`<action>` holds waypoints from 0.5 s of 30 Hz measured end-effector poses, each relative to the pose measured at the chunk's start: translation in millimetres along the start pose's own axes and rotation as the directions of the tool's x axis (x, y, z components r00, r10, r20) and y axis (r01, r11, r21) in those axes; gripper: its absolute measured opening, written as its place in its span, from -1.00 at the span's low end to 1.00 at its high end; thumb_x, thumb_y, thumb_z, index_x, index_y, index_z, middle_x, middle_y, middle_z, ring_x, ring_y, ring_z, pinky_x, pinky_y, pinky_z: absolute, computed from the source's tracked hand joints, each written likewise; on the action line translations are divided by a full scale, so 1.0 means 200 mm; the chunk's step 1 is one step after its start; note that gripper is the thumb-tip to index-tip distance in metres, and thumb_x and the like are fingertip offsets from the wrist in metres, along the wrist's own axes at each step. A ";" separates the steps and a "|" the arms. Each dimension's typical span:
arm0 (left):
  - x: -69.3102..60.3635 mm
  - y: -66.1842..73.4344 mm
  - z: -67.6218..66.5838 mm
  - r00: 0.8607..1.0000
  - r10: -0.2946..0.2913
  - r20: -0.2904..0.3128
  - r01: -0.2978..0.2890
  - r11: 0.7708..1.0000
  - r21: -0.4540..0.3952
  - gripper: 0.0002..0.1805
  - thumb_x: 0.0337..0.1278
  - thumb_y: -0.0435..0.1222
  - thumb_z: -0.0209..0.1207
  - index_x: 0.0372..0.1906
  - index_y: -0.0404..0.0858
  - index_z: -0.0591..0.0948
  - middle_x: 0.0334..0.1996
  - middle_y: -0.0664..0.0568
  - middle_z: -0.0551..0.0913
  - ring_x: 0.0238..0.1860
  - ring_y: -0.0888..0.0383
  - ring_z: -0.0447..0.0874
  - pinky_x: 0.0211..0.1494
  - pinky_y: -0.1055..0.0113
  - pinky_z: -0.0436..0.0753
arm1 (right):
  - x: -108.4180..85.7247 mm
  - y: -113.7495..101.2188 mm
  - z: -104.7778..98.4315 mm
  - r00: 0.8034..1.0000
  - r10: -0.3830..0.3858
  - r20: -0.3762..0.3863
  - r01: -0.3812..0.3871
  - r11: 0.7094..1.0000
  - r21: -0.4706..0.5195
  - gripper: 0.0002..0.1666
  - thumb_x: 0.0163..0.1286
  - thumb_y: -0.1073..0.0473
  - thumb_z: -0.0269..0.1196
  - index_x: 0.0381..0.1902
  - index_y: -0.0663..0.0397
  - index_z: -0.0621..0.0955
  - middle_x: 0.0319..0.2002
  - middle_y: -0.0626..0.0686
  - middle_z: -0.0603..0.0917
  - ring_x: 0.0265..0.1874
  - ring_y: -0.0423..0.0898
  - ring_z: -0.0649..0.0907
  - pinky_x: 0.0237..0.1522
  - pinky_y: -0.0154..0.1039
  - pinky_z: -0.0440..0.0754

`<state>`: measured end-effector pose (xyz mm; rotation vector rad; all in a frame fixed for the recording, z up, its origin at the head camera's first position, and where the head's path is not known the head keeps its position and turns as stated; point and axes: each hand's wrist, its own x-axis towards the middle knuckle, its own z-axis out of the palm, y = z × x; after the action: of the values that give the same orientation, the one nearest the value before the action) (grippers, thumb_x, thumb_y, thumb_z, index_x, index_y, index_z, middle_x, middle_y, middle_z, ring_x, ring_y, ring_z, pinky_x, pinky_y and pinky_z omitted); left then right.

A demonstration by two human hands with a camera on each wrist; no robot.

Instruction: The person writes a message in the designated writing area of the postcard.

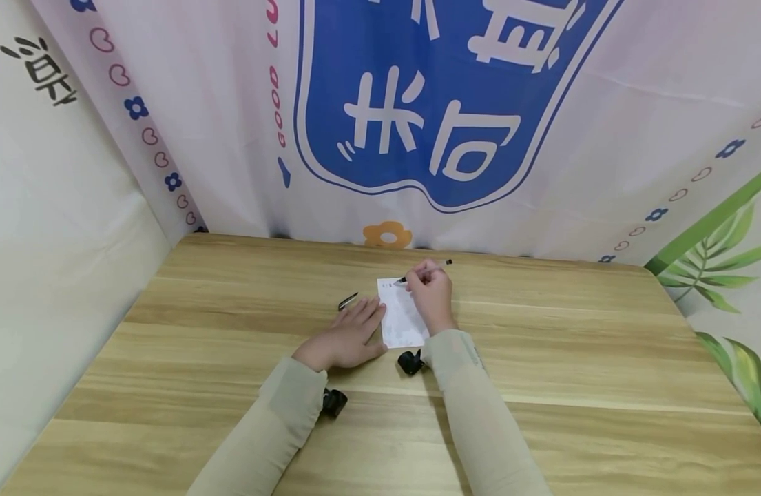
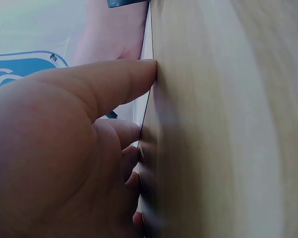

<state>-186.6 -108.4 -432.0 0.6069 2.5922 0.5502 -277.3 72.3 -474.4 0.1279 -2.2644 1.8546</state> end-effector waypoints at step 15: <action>0.00 -0.01 0.01 1.000 0.000 0.007 0.001 0.999 -0.036 -0.17 0.56 0.01 -0.05 0.64 -0.25 -0.12 0.64 -0.07 -0.30 0.62 -0.03 -0.49 0.60 -0.05 -0.31 | 0.00 -0.01 0.00 1.000 0.019 -0.007 -0.019 1.000 0.000 -0.91 0.32 0.31 0.22 -0.42 0.14 0.57 -0.55 0.04 0.59 -0.54 -0.10 0.59 -0.52 -0.35 0.56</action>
<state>-186.0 -110.2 -435.1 0.5955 2.5702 0.5919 -276.8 72.4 -473.4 0.1002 -2.2693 1.8610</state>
